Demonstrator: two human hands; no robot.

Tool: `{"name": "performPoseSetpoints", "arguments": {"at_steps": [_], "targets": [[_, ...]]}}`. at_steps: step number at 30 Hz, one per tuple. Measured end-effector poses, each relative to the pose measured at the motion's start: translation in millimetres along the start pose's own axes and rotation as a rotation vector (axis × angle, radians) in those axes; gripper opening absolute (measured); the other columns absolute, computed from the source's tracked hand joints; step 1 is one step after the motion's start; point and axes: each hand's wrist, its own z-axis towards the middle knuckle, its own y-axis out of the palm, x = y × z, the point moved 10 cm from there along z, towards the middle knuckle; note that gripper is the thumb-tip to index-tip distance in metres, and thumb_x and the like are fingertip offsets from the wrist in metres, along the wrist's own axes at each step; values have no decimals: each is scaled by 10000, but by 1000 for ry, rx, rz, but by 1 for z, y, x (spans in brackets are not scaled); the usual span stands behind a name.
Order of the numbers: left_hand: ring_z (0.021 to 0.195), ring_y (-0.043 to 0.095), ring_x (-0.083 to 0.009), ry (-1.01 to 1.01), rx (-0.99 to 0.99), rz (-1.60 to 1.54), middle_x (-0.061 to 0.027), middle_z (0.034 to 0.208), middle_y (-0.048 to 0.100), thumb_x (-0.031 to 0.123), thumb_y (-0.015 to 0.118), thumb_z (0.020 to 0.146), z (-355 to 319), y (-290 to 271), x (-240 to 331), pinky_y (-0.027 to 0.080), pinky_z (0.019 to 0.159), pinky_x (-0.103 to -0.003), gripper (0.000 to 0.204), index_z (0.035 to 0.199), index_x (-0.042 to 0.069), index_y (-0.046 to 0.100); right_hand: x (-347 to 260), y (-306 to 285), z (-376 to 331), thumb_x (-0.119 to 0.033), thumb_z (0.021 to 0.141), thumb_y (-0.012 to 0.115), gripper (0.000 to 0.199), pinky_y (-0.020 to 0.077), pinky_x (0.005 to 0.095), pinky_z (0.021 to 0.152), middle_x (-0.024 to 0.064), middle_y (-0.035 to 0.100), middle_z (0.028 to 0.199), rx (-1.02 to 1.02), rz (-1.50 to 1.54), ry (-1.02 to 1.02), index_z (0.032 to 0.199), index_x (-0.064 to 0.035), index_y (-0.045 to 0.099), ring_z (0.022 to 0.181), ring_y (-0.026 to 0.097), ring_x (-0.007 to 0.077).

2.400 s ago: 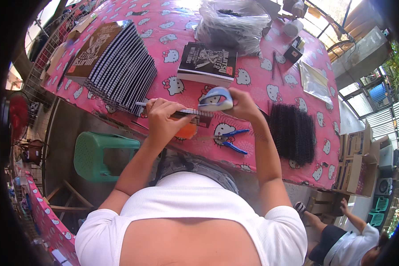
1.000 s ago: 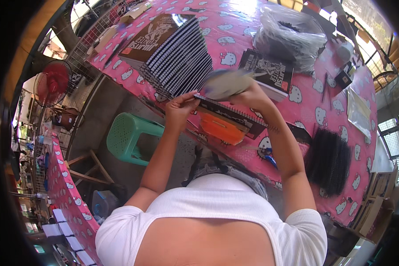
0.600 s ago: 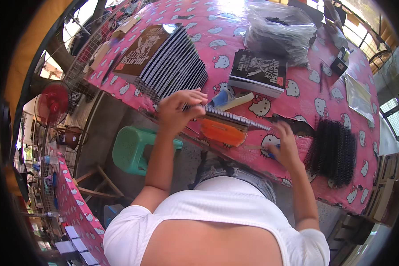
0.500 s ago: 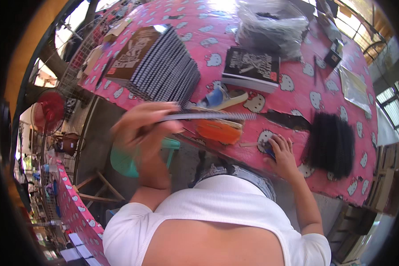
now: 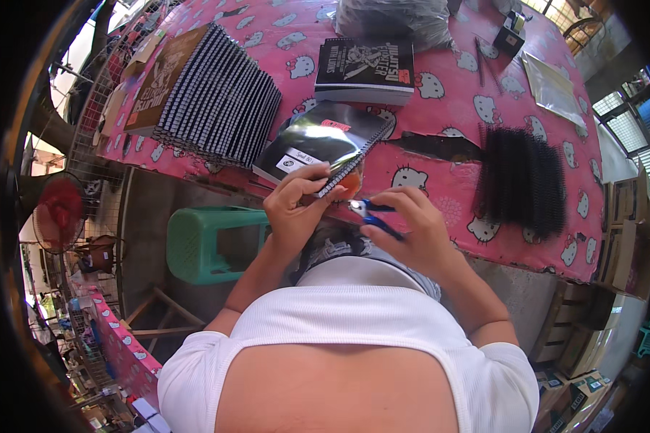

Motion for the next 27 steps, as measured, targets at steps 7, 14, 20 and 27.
{"name": "performPoseSetpoints", "arguments": {"at_steps": [7, 14, 20, 27], "targets": [[826, 669, -200, -19, 18, -4, -161, 955, 671, -130, 710, 680, -2, 2, 8, 555, 655, -262, 183, 805, -39, 614, -1, 21, 5, -205, 783, 725, 331, 501, 338, 708, 143, 617, 930, -25, 54, -10, 1026, -16, 602, 826, 624, 283], [793, 676, -201, 166, 13, 36, -167, 926, 679, -129, 703, 683, 9, 0, 22, 549, 628, -274, 171, 753, -28, 584, 55, 90, -19, -237, 890, 638, 306, 523, 298, 681, 97, 644, 908, -393, 1334, 728, 1037, 29, 598, 733, 640, 165], [937, 626, -202, 250, 572, 74, -189, 1104, 630, -11, 723, 779, 76, -129, 44, 524, 760, -307, 281, 826, 65, 457, 125, 33, -26, -225, 764, 741, 395, 453, 379, 887, 117, 602, 1117, -209, -209, 288, 1087, -40, 608, 1083, 556, 280], [701, 543, -108, -156, 1046, 141, -60, 800, 615, 170, 809, 735, 127, -322, 3, 454, 644, -243, 309, 751, -5, 555, 94, -6, 60, -203, 699, 775, 436, 405, 437, 965, 201, 493, 1285, 61, -162, 16, 1064, -34, 607, 1170, 485, 378]]}}
